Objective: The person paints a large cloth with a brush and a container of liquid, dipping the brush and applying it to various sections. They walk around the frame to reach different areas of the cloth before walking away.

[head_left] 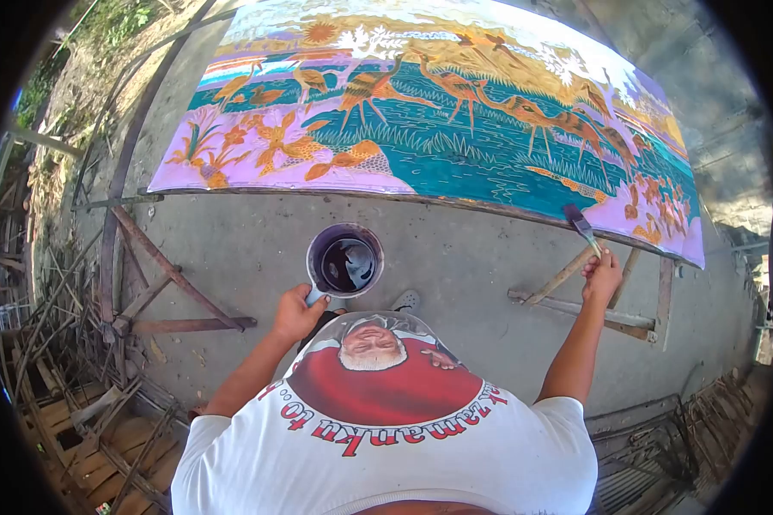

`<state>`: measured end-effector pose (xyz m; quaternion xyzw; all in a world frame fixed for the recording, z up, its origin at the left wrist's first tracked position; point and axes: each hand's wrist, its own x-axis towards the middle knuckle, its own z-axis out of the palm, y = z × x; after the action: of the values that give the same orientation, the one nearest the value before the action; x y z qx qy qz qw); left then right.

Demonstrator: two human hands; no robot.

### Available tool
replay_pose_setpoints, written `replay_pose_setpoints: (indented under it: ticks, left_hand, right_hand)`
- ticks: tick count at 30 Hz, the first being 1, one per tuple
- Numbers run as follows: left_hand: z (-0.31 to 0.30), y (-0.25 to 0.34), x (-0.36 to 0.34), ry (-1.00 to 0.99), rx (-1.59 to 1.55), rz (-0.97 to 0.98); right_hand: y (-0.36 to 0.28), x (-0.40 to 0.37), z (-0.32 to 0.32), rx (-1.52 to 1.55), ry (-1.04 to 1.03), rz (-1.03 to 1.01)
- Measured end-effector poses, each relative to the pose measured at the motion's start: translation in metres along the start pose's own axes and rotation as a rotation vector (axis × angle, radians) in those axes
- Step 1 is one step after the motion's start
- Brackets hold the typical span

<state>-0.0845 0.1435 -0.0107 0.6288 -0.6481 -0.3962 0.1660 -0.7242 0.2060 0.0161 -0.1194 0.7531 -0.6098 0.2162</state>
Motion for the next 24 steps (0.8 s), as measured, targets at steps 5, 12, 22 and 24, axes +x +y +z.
replay_pose_setpoints:
  ticks: [5,12,22,24]
  left_hand:
    - [-0.009,-0.017,-0.02,0.04,-0.01,-0.052]
    - [-0.032,-0.044,-0.036,0.095,0.007,-0.068]
    - [-0.104,-0.13,-0.093,0.205,-0.063,-0.043]
    - [-0.116,-0.157,-0.112,0.242,-0.077,-0.035]
  right_hand:
    - [0.006,-0.008,0.001,0.358,-0.015,0.014]
    - [-0.016,-0.137,0.123,0.73,-0.744,0.138]
    - [-0.012,-0.373,0.282,0.413,-1.289,0.396]
    - [-0.007,-0.416,0.303,0.355,-1.324,0.41]
